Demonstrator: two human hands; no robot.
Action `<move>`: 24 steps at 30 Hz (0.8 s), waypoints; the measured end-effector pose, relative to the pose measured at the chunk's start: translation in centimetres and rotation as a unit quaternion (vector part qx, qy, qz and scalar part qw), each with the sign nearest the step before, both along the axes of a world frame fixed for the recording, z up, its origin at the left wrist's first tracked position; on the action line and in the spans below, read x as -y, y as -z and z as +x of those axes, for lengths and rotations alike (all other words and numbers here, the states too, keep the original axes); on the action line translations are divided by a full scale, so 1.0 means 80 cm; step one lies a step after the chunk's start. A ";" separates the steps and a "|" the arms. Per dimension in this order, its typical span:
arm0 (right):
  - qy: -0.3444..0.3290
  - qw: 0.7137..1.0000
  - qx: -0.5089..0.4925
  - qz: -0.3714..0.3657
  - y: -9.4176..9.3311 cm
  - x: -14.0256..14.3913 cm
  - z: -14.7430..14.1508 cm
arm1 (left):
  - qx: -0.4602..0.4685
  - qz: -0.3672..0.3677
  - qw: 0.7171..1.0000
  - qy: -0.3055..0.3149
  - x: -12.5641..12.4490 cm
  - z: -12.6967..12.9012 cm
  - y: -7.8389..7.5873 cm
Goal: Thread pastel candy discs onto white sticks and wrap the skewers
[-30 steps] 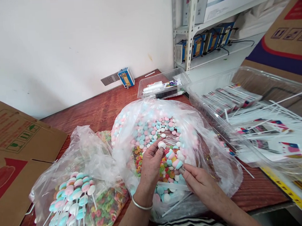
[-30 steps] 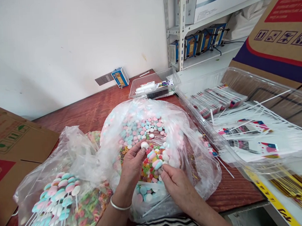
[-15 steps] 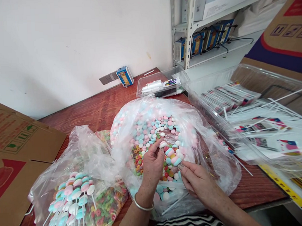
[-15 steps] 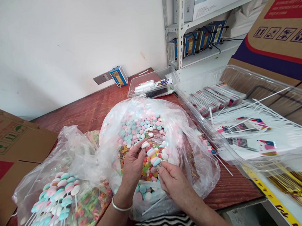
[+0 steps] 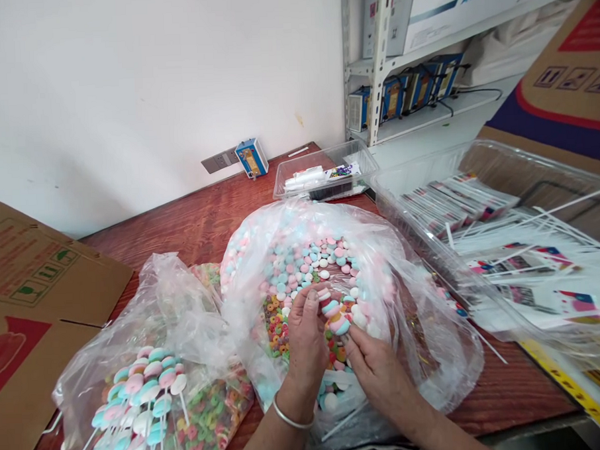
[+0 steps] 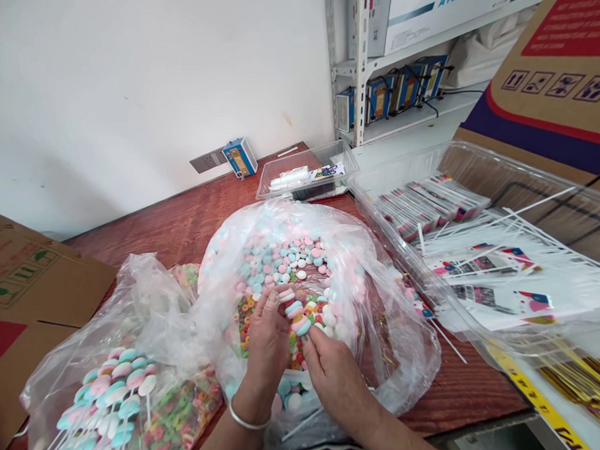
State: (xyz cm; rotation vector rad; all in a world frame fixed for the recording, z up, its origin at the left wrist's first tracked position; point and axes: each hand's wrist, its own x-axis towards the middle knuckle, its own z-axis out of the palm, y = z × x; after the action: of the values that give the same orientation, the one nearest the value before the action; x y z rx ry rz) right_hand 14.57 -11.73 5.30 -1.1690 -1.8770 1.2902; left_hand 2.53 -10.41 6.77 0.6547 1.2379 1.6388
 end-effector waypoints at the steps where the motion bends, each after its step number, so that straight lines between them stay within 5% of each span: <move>1: -0.003 0.999 0.023 0.042 0.004 0.001 0.000 | 0.021 0.001 1.000 -0.019 -0.002 0.003 -0.006; 6: -0.006 0.977 0.086 0.194 0.014 0.006 0.000 | 0.104 0.007 0.994 -0.040 -0.006 0.018 -0.023; 11: -0.006 0.946 0.127 0.299 0.026 0.009 0.007 | 0.118 0.042 0.992 -0.035 0.006 0.032 -0.014; 17: 0.000 0.937 0.121 0.328 0.027 0.002 0.008 | 0.051 -0.004 0.998 -0.041 0.016 0.042 -0.001; 21: -0.042 0.955 0.108 0.273 0.014 0.000 0.012 | 0.084 0.009 0.993 -0.085 0.013 0.033 -0.016; 24: -0.080 0.962 0.094 0.245 0.027 0.001 0.026 | 0.101 0.053 0.989 -0.099 0.012 0.025 -0.029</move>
State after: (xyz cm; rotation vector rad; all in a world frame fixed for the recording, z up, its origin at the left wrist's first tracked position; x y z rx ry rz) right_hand 16.67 -11.80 3.11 -0.9111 -2.2961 0.7364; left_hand 4.51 -11.36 9.08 0.4265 1.1020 1.8954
